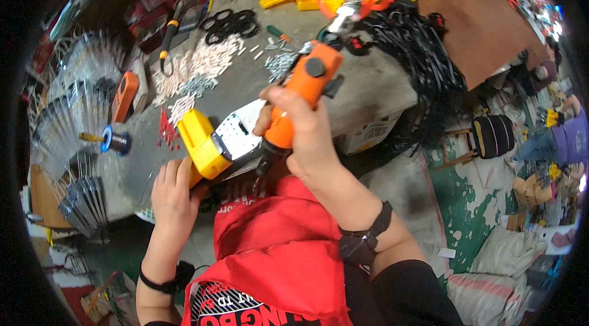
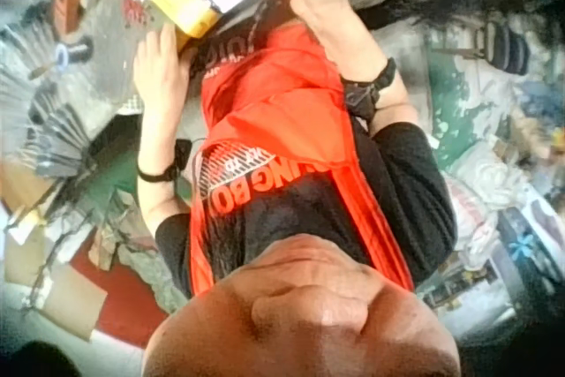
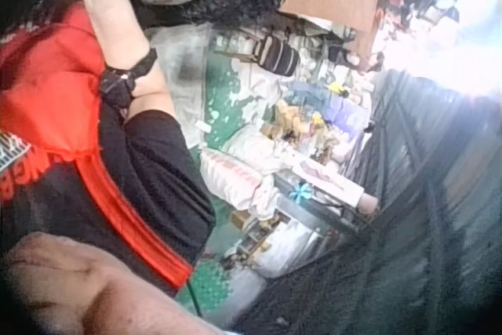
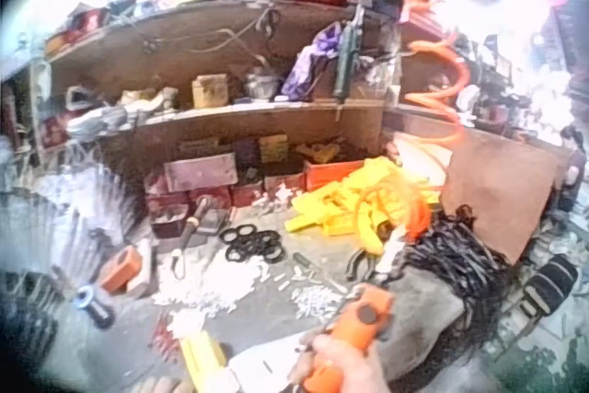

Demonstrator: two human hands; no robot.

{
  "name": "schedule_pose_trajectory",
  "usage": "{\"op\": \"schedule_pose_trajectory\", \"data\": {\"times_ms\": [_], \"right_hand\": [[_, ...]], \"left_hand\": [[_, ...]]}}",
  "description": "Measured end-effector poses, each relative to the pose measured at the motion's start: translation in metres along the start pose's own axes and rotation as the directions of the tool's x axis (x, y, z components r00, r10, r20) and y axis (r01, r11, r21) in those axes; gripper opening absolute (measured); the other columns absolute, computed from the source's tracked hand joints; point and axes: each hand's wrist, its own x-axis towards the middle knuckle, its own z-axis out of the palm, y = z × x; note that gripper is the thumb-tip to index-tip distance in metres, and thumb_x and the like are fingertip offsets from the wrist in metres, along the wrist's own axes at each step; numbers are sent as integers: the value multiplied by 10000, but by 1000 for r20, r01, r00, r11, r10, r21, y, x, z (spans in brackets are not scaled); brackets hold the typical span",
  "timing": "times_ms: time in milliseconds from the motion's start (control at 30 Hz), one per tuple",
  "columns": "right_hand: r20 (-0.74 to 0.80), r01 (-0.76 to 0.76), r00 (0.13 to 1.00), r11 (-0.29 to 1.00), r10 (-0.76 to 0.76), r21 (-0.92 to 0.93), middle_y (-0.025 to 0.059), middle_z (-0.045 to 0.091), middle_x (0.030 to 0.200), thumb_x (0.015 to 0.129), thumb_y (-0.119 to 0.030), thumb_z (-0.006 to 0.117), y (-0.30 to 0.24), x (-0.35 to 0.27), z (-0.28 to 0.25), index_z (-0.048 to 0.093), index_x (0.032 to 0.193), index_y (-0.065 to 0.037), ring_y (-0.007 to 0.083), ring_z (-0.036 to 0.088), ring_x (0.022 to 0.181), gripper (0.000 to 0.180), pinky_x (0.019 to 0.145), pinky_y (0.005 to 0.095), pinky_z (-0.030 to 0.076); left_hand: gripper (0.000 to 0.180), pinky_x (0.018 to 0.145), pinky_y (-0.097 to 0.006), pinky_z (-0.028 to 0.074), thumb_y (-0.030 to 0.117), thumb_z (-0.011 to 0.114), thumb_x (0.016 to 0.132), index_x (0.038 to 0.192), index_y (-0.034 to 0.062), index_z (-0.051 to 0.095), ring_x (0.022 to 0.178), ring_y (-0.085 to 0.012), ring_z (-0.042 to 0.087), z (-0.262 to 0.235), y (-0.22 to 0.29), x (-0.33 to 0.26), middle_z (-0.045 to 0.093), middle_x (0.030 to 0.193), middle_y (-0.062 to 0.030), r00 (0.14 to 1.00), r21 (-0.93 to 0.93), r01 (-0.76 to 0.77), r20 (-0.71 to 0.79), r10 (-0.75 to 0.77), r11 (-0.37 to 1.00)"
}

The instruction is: The worker assembles a small electronic device by joining a yellow plastic housing and a metal plate, installing internal wiring, soldering connections, and fastening screws with an electric screwdriver.

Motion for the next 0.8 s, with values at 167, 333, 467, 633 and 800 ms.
{"op": "schedule_pose_trajectory", "data": {"times_ms": [167,333,467,633,800], "right_hand": [[77,19,996,966,-40,257,36,521,636,873,-398,546,-36,-8,4,543,1004,-42,181,538,613,380,720,386,481],[137,80,974,840,-180,536,-20,476,700,937,-376,448,-61,-6,6,547,1038,-44,126,479,645,361,701,310,450],[-99,97,994,866,-56,491,16,521,738,931,-331,508,-41,12,2,542,1038,-34,166,537,696,318,805,339,473],[-183,-75,966,880,180,470,47,582,786,931,-314,562,-1,35,-17,537,961,-59,197,577,772,258,904,391,460],[-274,-77,939,903,209,422,36,579,811,917,-304,595,9,45,-13,534,972,-65,188,574,824,253,927,408,449]], "left_hand": [[551,773,-434,472,38,746,673,1175,-14,526,910,-371,565,-20,-17,0,564,1017,-182,991,-77,-111,-83,105,991],[397,717,-396,489,264,609,907,1153,-42,547,799,-311,630,-90,-24,12,631,909,-186,980,-715,159,199,-19,681],[412,596,-280,466,398,478,996,1073,5,575,691,-124,601,-55,-62,26,644,848,-68,671,-675,690,732,121,262],[407,652,-421,520,297,728,810,1024,13,530,762,-387,642,-14,-64,40,616,825,-217,812,-515,175,557,173,839],[424,648,-450,515,205,749,729,1002,17,486,752,-388,644,-7,-52,36,633,780,-196,848,-228,35,523,92,973]]}}
